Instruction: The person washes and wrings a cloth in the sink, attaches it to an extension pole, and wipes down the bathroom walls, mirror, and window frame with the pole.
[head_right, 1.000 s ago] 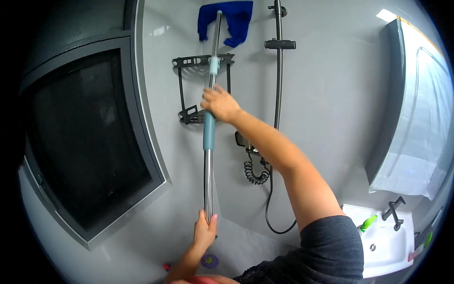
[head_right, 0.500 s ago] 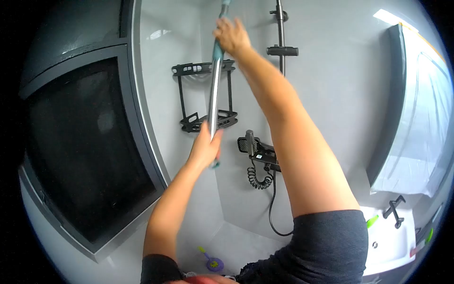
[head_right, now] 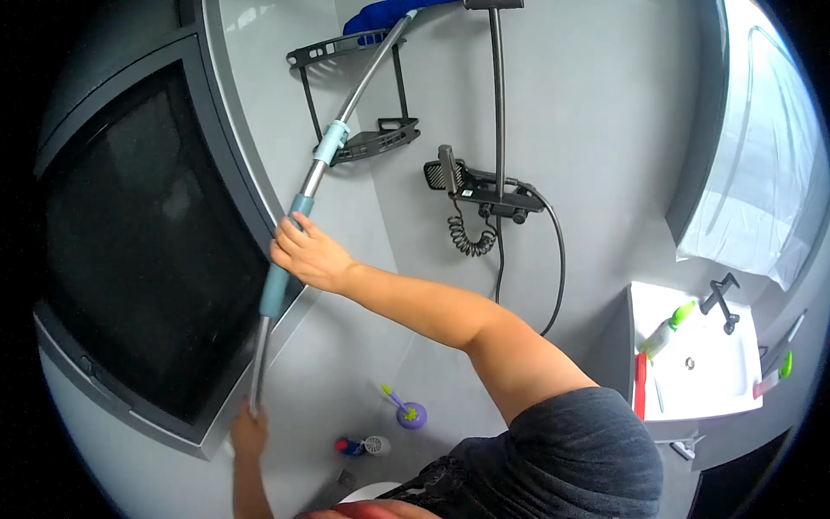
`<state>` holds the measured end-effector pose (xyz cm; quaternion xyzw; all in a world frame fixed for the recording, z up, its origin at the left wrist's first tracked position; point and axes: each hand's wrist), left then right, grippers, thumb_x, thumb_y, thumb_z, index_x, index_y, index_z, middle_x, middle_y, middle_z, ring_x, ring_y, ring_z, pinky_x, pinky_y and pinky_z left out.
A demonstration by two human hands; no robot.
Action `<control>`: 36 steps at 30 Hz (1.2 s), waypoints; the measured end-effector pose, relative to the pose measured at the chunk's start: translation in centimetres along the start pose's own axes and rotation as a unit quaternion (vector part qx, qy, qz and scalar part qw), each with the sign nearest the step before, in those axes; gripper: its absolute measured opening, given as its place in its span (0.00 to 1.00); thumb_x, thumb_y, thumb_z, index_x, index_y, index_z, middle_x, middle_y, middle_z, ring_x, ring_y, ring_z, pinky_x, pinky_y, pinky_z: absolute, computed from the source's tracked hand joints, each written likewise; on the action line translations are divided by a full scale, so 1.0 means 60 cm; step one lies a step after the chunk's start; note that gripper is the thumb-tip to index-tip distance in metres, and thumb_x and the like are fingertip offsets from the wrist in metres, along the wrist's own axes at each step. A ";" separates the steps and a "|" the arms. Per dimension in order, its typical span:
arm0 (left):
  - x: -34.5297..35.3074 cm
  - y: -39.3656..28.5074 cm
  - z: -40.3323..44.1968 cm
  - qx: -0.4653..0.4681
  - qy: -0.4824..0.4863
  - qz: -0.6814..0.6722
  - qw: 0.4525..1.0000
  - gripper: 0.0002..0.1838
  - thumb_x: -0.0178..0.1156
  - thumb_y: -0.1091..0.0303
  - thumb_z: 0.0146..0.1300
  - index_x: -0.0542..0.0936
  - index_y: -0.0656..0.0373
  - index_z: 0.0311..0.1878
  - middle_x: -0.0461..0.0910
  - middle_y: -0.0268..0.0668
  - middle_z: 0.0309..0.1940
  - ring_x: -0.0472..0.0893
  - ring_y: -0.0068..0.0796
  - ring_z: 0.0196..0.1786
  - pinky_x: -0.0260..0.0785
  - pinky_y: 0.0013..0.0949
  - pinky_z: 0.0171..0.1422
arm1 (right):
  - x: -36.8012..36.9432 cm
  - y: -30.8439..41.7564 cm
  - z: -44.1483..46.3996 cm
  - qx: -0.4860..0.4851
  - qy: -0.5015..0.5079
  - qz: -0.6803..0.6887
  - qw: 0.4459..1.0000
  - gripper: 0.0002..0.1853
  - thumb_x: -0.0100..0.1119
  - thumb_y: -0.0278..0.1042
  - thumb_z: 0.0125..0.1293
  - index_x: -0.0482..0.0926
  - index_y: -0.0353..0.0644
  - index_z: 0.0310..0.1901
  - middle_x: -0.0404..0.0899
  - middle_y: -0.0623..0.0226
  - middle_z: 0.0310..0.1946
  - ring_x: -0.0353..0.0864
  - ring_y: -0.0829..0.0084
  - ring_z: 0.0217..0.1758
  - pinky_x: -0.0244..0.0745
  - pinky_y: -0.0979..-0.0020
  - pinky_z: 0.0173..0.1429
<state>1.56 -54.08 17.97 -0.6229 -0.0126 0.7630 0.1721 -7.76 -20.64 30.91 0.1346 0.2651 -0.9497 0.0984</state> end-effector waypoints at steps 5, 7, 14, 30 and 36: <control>-0.075 0.042 -0.042 0.051 -0.055 0.053 0.996 0.22 0.57 0.66 0.59 0.65 0.57 0.55 0.78 0.50 0.24 0.79 0.52 0.28 0.69 0.47 0.33 | -0.018 0.036 0.027 -0.016 0.023 -0.016 0.999 0.13 0.51 0.32 0.57 0.71 0.44 0.45 0.72 0.62 0.44 0.70 0.64 0.54 0.62 0.60 0.62; -0.085 0.057 -0.067 0.037 -0.054 0.083 0.994 0.23 0.59 0.67 0.57 0.65 0.56 0.55 0.78 0.49 0.25 0.79 0.51 0.29 0.70 0.47 0.34 | -0.027 0.062 0.021 0.001 0.024 0.002 1.000 0.13 0.51 0.32 0.56 0.72 0.44 0.44 0.73 0.62 0.43 0.71 0.64 0.54 0.63 0.59 0.62; -0.196 0.122 -0.084 0.007 -0.229 0.252 0.940 0.32 0.66 0.74 0.45 0.68 0.51 0.57 0.77 0.42 0.31 0.79 0.44 0.33 0.70 0.42 0.36 | -0.065 0.046 0.126 -0.029 -0.018 0.045 0.998 0.10 0.61 0.35 0.48 0.70 0.51 0.32 0.67 0.67 0.29 0.71 0.65 0.38 0.60 0.48 0.63; -0.221 0.051 -0.279 0.017 -0.155 0.329 0.931 0.33 0.62 0.74 0.49 0.69 0.44 0.61 0.70 0.36 0.25 0.73 0.37 0.29 0.65 0.40 0.32 | -0.057 0.154 -0.017 0.117 -0.173 0.177 0.962 0.13 0.68 0.39 0.49 0.70 0.53 0.24 0.68 0.74 0.22 0.68 0.71 0.28 0.64 0.57 0.50; -0.208 0.037 -0.296 0.031 -0.211 0.337 0.917 0.32 0.63 0.72 0.49 0.70 0.43 0.61 0.69 0.34 0.24 0.73 0.35 0.27 0.64 0.39 0.32 | -0.080 0.141 -0.037 0.074 -0.113 0.198 0.971 0.07 0.61 0.32 0.52 0.72 0.53 0.28 0.68 0.72 0.25 0.71 0.70 0.34 0.63 0.54 0.56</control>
Point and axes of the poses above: each hand's wrist, its own z-axis towards the middle knuckle, its own x-axis out of the palm, y = z × x
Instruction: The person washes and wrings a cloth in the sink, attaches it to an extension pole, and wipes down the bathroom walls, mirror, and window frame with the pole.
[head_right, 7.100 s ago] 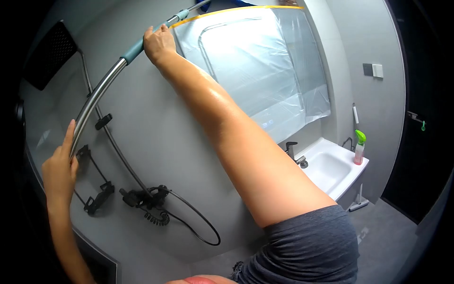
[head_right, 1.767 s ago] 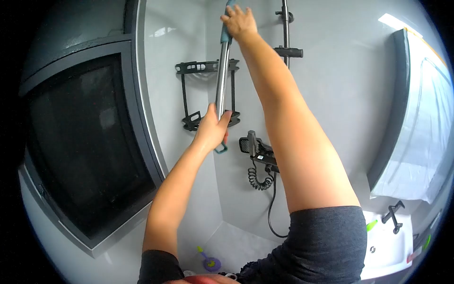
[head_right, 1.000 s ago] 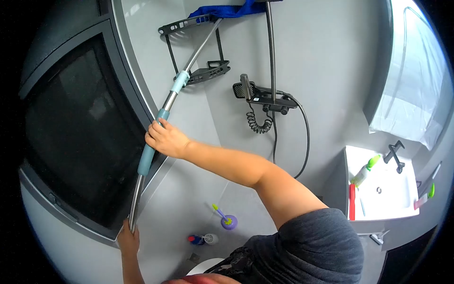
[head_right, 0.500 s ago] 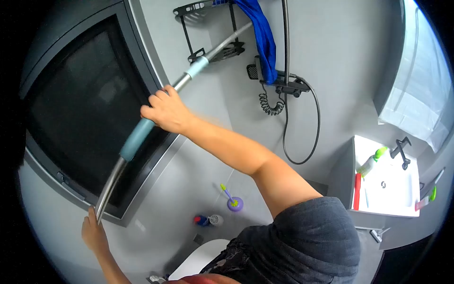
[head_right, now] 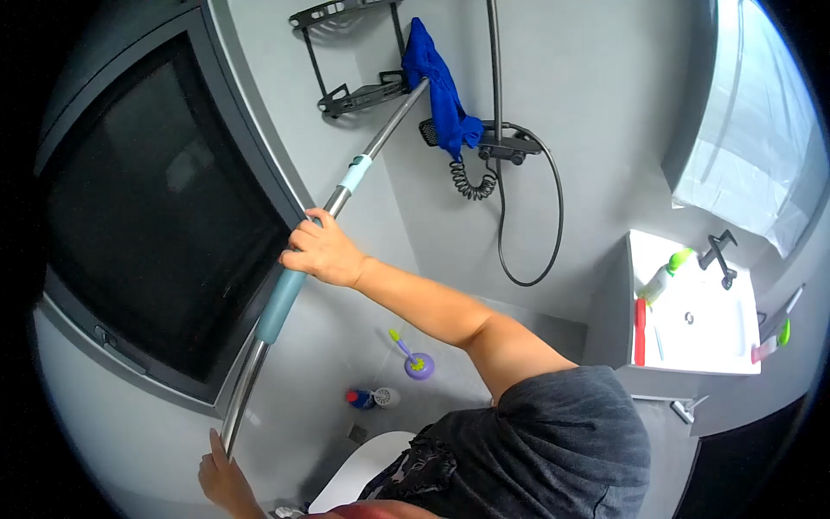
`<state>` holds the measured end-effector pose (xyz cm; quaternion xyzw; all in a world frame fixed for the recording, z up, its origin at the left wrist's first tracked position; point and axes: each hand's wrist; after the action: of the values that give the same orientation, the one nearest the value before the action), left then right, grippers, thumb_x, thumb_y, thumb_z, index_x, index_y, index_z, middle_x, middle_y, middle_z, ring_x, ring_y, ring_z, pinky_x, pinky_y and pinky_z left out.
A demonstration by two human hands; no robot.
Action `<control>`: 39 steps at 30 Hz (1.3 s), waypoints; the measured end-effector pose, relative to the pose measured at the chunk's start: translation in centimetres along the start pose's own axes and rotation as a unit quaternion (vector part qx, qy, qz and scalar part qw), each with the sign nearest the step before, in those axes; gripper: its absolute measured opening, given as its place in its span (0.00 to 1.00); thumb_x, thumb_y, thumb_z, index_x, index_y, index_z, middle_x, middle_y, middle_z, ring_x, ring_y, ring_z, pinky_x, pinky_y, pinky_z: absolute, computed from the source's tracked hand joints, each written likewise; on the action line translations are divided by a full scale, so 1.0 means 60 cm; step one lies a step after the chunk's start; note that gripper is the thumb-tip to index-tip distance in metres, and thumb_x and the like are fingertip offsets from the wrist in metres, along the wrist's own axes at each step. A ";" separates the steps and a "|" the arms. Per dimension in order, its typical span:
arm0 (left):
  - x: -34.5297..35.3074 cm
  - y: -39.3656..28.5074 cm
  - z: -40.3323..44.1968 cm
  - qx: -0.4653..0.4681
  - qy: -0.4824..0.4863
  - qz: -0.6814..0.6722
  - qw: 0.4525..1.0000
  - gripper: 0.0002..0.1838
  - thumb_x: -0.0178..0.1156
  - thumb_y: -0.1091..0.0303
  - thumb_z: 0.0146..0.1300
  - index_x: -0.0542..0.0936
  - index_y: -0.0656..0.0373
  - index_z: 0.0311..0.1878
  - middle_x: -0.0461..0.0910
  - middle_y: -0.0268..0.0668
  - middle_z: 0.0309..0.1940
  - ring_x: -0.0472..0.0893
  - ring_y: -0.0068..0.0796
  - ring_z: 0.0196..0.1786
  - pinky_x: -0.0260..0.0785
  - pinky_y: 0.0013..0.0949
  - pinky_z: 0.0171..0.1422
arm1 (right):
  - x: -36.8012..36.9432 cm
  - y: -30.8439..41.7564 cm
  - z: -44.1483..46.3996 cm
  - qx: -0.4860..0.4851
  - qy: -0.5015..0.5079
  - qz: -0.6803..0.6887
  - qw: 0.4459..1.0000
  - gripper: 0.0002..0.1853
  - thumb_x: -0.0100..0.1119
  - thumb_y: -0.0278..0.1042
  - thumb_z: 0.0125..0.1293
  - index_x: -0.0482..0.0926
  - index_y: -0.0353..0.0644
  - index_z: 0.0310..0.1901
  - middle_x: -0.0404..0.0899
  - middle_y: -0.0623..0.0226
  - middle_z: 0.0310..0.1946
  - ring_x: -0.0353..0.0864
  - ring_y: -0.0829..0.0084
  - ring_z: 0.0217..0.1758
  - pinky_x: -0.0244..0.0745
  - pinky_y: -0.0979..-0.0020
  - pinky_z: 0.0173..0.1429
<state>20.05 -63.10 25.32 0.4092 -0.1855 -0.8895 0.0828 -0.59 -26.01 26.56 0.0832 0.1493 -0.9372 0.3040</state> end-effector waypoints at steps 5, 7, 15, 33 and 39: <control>0.021 -0.012 -0.022 0.008 -0.040 -0.026 0.999 0.24 0.61 0.67 0.55 0.73 0.44 0.57 0.72 0.34 0.24 0.74 0.36 0.27 0.67 0.39 0.31 | -0.023 0.004 -0.005 -0.018 0.048 -0.016 0.999 0.08 0.58 0.27 0.48 0.71 0.53 0.28 0.67 0.72 0.24 0.71 0.71 0.34 0.65 0.57 0.53; 0.027 -0.020 -0.020 -0.019 -0.058 -0.031 0.998 0.30 0.64 0.72 0.49 0.72 0.45 0.58 0.69 0.34 0.24 0.73 0.36 0.28 0.65 0.39 0.33 | -0.042 -0.001 0.006 -0.012 0.035 -0.010 0.999 0.08 0.59 0.27 0.48 0.71 0.53 0.27 0.66 0.72 0.24 0.71 0.71 0.33 0.66 0.58 0.52; -0.002 -0.053 -0.017 -0.071 0.141 -0.227 0.961 0.30 0.63 0.76 0.45 0.72 0.54 0.56 0.78 0.41 0.37 0.78 0.43 0.35 0.69 0.41 0.40 | -0.052 -0.026 -0.004 -0.069 -0.115 -0.109 0.985 0.14 0.68 0.36 0.48 0.68 0.54 0.25 0.67 0.77 0.21 0.69 0.74 0.28 0.67 0.61 0.47; 0.038 -0.074 -0.042 -0.046 0.074 -0.257 0.963 0.23 0.62 0.69 0.53 0.73 0.56 0.54 0.76 0.41 0.29 0.77 0.45 0.32 0.68 0.42 0.35 | -0.059 -0.019 -0.022 -0.041 0.057 -0.071 0.995 0.08 0.59 0.28 0.51 0.68 0.52 0.27 0.67 0.75 0.26 0.70 0.73 0.34 0.66 0.56 0.54; 0.092 -0.104 -0.075 -0.063 0.079 -0.309 0.946 0.22 0.61 0.68 0.54 0.73 0.60 0.53 0.77 0.45 0.33 0.78 0.47 0.33 0.70 0.41 0.36 | -0.098 -0.008 -0.007 -0.087 0.093 -0.084 0.988 0.07 0.57 0.30 0.51 0.68 0.53 0.26 0.68 0.76 0.27 0.71 0.74 0.33 0.66 0.53 0.54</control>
<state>19.94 -60.18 16.29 0.5093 0.0135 -0.8462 -0.1560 3.86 -22.33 27.72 0.1302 0.2647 -0.9309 0.2155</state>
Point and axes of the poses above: each hand's wrist, its own z-axis towards the middle knuckle, its own x-axis out of the palm, y = z × x
